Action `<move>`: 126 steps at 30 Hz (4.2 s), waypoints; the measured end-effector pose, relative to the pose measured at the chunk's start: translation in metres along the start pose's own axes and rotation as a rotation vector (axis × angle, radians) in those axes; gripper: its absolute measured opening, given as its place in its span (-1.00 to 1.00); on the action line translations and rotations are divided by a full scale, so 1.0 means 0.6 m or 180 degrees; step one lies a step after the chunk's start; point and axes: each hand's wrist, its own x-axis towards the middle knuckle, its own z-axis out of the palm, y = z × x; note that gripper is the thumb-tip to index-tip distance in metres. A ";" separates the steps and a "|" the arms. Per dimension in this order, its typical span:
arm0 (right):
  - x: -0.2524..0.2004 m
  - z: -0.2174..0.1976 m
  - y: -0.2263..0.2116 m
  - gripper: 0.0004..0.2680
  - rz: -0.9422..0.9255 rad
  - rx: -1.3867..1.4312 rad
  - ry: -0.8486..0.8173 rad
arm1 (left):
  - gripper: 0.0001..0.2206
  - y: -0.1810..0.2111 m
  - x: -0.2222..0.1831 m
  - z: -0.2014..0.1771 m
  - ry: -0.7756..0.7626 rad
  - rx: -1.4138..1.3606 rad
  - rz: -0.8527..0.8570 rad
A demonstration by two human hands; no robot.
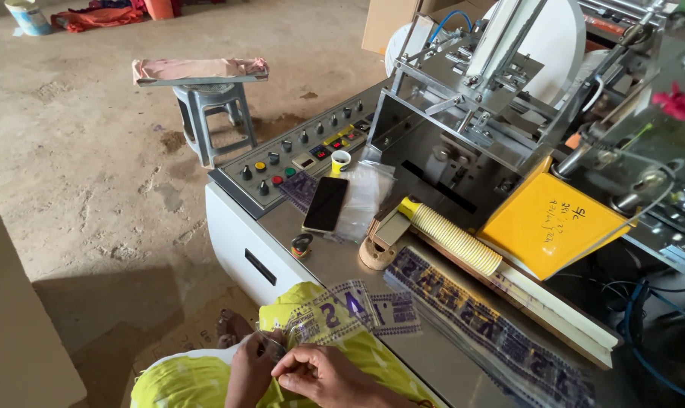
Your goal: The person picks up a stack of paper cups from a machine, slides them into a plastic sleeve, and seals the sleeve by hand. They then place the packaged stack into a cardboard box and repeat the process.
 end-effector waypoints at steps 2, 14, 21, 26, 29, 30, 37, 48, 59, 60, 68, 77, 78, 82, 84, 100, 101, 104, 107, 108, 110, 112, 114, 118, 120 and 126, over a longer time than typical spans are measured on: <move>-0.001 0.001 0.001 -0.87 -0.0022 0.0020 -0.0014 | -0.73 0.014 -0.006 -0.005 0.0001 -0.0013 -0.0028; 0.012 0.003 0.017 -0.89 -0.0088 -0.0061 0.0002 | -0.78 0.020 -0.011 0.001 0.0088 -0.0355 -0.0143; 0.054 -0.001 0.134 -0.87 0.0005 0.0033 -0.0148 | -0.79 0.024 -0.003 0.011 0.0222 -0.0466 0.0166; 0.073 -0.006 0.175 -0.85 0.0162 0.0171 -0.0134 | -0.84 0.029 0.000 0.003 0.0276 -0.0193 0.0228; 0.074 -0.005 0.180 -0.84 0.0182 0.0218 -0.0101 | -0.85 0.021 0.000 0.007 0.0269 -0.0126 0.0184; 0.074 -0.006 0.182 -0.84 0.0179 0.0212 -0.0086 | -0.84 0.016 0.004 0.011 0.0264 -0.0053 0.0159; 0.072 -0.005 0.172 -0.82 0.0254 0.0267 -0.0117 | -0.83 0.020 -0.003 0.006 0.0376 -0.0127 0.0226; 0.088 -0.011 0.198 -0.83 0.0482 0.0302 -0.0132 | -0.73 0.024 -0.001 0.008 0.0340 -0.0052 0.0140; 0.077 -0.005 0.173 -0.86 0.0434 0.0299 -0.0082 | -0.78 0.024 -0.002 0.005 0.0195 -0.0233 0.0110; 0.075 -0.003 0.166 -0.86 0.0462 0.0276 -0.0057 | -0.77 0.023 -0.003 0.004 0.0267 -0.0186 0.0173; 0.088 -0.007 0.194 -0.85 0.0360 0.0362 -0.0104 | -0.74 0.010 0.006 0.009 0.0257 -0.0154 0.0034; 0.068 -0.006 0.152 -0.81 0.0483 0.0285 -0.0082 | -0.68 0.033 -0.005 0.000 0.0234 -0.0202 0.0139; 0.069 -0.007 0.155 -0.81 0.0473 0.0281 -0.0076 | -0.68 0.030 -0.002 0.002 0.0207 -0.0175 0.0194; 0.087 -0.010 0.199 -0.82 0.0407 0.0346 -0.0095 | -0.66 0.018 0.006 0.013 0.0177 -0.0034 0.0086; 0.090 -0.010 0.204 -0.84 0.0340 0.0265 -0.0081 | -0.67 0.010 0.011 0.016 0.0157 0.0001 -0.0013; 0.106 -0.015 0.249 -0.86 0.0462 0.0411 -0.0133 | -0.68 0.011 0.009 0.012 0.0207 -0.0052 -0.0086; 0.107 -0.016 0.252 -0.86 0.0448 0.0398 -0.0128 | -0.68 0.014 0.009 0.012 0.0193 -0.0043 -0.0140; 0.110 -0.020 0.263 -0.87 0.0399 0.0408 -0.0161 | -0.68 0.019 0.009 0.014 0.0182 -0.0078 -0.0170; 0.114 -0.021 0.268 -0.87 0.0349 0.0413 -0.0207 | -0.68 0.019 0.009 0.014 0.0192 -0.0135 -0.0131; 0.116 -0.019 0.268 -0.87 0.0336 0.0399 -0.0206 | -0.68 0.018 0.008 0.013 0.0188 -0.0147 -0.0115; 0.118 -0.019 0.288 -0.87 0.0282 0.0405 -0.0195 | -0.68 0.013 0.007 0.016 0.0215 -0.0155 -0.0060; 0.123 -0.022 0.297 -0.87 0.0213 0.0416 -0.0187 | -0.68 0.006 0.011 0.017 0.0250 -0.0151 0.0004; 0.123 -0.027 0.297 -0.86 0.0209 0.0370 -0.0210 | -0.66 -0.004 0.014 0.022 0.0207 -0.0095 -0.0087; 0.117 -0.022 0.272 -0.86 0.0355 0.0152 -0.0101 | -0.65 0.003 0.012 0.019 0.0292 -0.0004 0.0021; 0.118 -0.025 0.284 -0.86 0.0305 0.0302 -0.0120 | -0.65 0.006 0.009 0.018 0.0248 -0.0011 -0.0041; 0.116 -0.015 0.268 -0.87 0.0416 0.0166 -0.0032 | -0.66 0.015 0.003 0.012 0.0283 -0.0105 -0.0012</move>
